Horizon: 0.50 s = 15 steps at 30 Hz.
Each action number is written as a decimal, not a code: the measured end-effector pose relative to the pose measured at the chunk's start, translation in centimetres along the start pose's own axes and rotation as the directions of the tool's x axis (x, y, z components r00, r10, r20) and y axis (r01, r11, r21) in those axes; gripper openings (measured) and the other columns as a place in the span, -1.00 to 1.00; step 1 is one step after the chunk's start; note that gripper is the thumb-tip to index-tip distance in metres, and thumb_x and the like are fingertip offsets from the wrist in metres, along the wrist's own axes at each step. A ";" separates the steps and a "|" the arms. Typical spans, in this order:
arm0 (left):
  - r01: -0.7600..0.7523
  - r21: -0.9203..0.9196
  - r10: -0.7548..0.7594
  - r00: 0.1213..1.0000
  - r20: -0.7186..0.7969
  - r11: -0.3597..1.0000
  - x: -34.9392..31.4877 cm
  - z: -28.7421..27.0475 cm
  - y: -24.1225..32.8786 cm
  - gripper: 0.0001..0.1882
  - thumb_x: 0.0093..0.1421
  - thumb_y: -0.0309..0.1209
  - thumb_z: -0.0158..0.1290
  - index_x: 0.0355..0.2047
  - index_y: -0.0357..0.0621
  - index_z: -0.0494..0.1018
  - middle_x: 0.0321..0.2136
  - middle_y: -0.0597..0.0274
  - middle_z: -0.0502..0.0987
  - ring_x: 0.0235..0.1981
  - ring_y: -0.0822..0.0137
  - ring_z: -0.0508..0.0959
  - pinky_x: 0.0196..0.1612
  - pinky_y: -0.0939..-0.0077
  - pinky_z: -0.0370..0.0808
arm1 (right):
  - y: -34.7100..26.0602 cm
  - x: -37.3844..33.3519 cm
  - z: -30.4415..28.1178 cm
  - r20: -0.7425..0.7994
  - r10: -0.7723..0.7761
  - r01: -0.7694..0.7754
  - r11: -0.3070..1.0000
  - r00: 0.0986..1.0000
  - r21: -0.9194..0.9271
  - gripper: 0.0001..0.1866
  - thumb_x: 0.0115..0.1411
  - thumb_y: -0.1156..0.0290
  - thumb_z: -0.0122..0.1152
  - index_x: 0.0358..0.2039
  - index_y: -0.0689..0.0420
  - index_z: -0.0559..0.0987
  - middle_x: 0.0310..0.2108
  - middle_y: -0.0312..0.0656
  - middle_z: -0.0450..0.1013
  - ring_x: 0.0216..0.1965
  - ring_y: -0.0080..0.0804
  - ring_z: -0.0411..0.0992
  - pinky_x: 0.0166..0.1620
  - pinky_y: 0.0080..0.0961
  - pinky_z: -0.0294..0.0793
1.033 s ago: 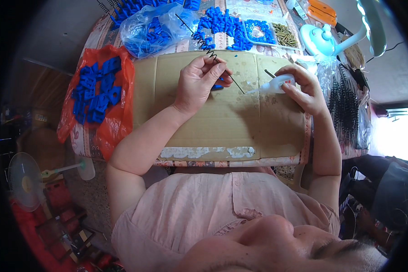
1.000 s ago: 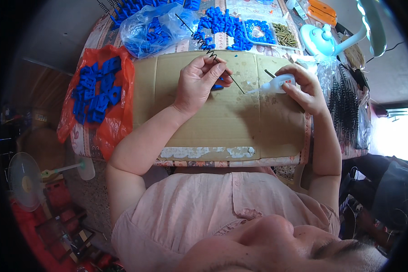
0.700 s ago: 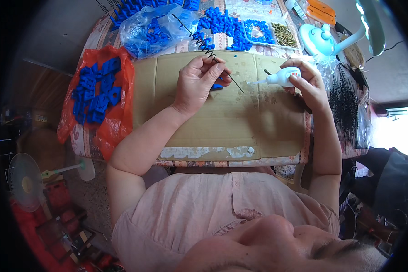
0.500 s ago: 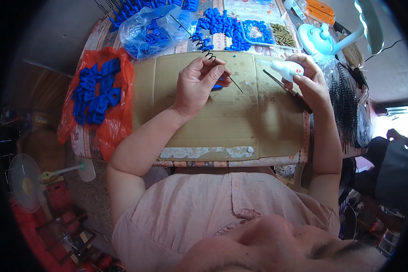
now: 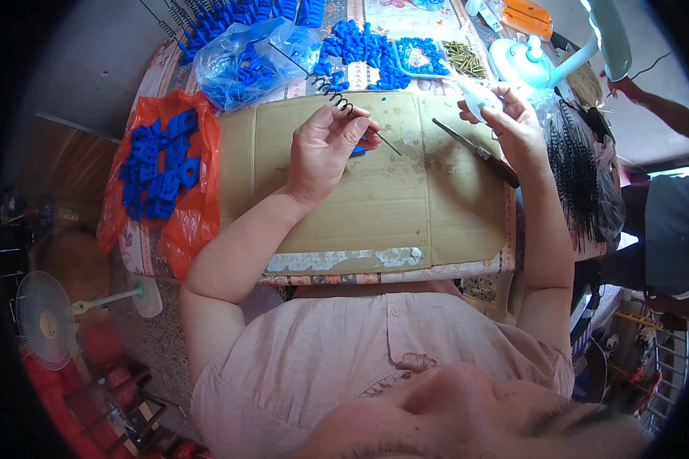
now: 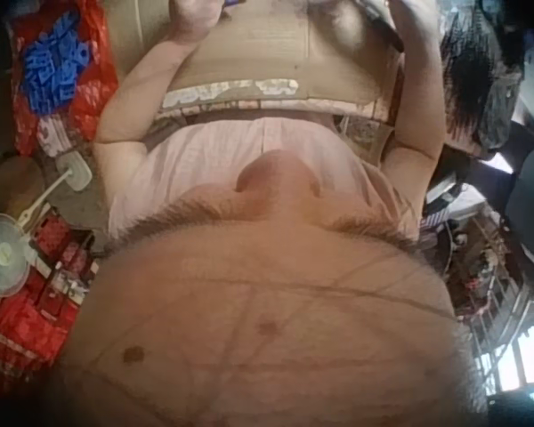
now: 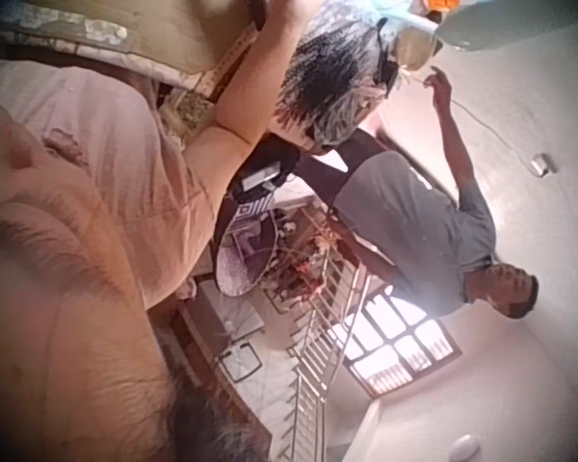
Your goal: The person assembles small blue plastic components by attaching metal springs to them using a tool.
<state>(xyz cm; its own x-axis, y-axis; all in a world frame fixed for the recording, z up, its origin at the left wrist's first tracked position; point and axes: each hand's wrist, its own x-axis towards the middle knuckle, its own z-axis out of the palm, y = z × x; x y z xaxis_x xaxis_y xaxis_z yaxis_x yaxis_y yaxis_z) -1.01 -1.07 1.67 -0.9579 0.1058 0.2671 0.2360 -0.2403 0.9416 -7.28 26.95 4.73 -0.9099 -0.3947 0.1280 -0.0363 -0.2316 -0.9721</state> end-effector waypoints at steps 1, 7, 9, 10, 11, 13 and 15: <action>-0.001 0.000 0.001 1.000 0.001 1.000 0.0 0.0 0.0 -0.85 0.24 -0.42 0.00 -0.24 -0.24 0.40 -0.35 0.08 0.55 -0.36 0.30 0.58 -0.28 0.44 0.57 | 0.0 0.1 0.0 -0.011 0.004 -0.004 1.000 1.000 -0.003 -0.68 0.07 0.45 0.26 -0.16 0.22 0.42 -0.20 -0.08 0.47 -0.21 -0.35 0.48 -0.05 -0.46 0.41; 0.001 -0.014 -0.001 1.000 0.007 1.000 0.0 0.1 0.1 -0.86 0.24 -0.43 0.00 -0.25 -0.25 0.41 -0.35 0.09 0.55 -0.37 0.31 0.58 -0.28 0.45 0.56 | 0.8 0.1 -0.8 -0.072 0.003 -0.012 0.992 0.997 -0.122 -0.76 0.05 0.50 0.30 -0.27 0.22 0.48 -0.29 -0.24 0.49 -0.28 -0.57 0.44 -0.11 -0.60 0.42; 0.014 -0.021 -0.014 1.000 0.000 1.000 -0.1 0.1 0.1 -0.86 0.24 -0.44 0.00 -0.26 -0.25 0.41 -0.36 0.09 0.55 -0.37 0.31 0.58 -0.28 0.46 0.56 | 0.8 0.1 -0.4 -0.087 0.011 -0.022 0.991 0.996 -0.133 -0.77 0.05 0.50 0.30 -0.27 0.22 0.49 -0.30 -0.25 0.49 -0.28 -0.58 0.43 -0.13 -0.61 0.42; 0.014 -0.022 -0.014 1.000 0.002 1.000 -0.1 0.1 0.0 -0.86 0.24 -0.44 0.00 -0.26 -0.25 0.41 -0.36 0.09 0.55 -0.37 0.31 0.58 -0.28 0.46 0.56 | 0.8 0.0 -0.2 -0.101 0.017 -0.031 0.989 0.995 -0.143 -0.77 0.06 0.49 0.30 -0.28 0.22 0.49 -0.31 -0.25 0.49 -0.28 -0.59 0.43 -0.16 -0.63 0.43; 0.014 -0.024 -0.014 1.000 0.001 1.000 -0.1 0.1 0.0 -0.86 0.24 -0.44 0.01 -0.26 -0.25 0.41 -0.36 0.09 0.55 -0.37 0.31 0.58 -0.29 0.45 0.56 | 0.9 0.0 -0.3 -0.102 0.017 -0.032 0.989 0.995 -0.144 -0.77 0.06 0.49 0.30 -0.28 0.22 0.49 -0.31 -0.25 0.49 -0.28 -0.59 0.43 -0.16 -0.63 0.43; 0.011 -0.026 -0.011 1.000 0.003 1.000 -0.1 0.1 0.0 -0.87 0.24 -0.44 0.01 -0.26 -0.25 0.41 -0.36 0.09 0.55 -0.37 0.30 0.58 -0.29 0.45 0.56 | 1.3 0.2 -0.5 -0.075 -0.007 -0.002 0.993 0.997 -0.116 -0.77 0.05 0.50 0.31 -0.27 0.23 0.48 -0.31 -0.25 0.49 -0.28 -0.59 0.43 -0.19 -0.64 0.44; 0.012 -0.037 -0.012 1.000 0.001 0.999 -0.1 0.1 -0.1 -0.87 0.24 -0.44 0.01 -0.26 -0.25 0.41 -0.37 0.09 0.55 -0.37 0.30 0.58 -0.29 0.45 0.57 | 1.3 0.2 -0.3 -0.086 -0.008 -0.004 0.990 0.996 -0.138 -0.76 0.05 0.51 0.31 -0.27 0.23 0.48 -0.32 -0.25 0.49 -0.28 -0.59 0.43 -0.19 -0.64 0.44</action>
<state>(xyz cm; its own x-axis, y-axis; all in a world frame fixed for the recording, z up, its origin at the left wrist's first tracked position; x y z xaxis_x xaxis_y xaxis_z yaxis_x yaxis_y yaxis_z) -0.93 -0.98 1.62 -0.9604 0.1095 0.2561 0.2184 -0.2745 0.9365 -7.62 26.90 3.47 -0.9418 -0.3145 0.1188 -0.0898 -0.1054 -0.9904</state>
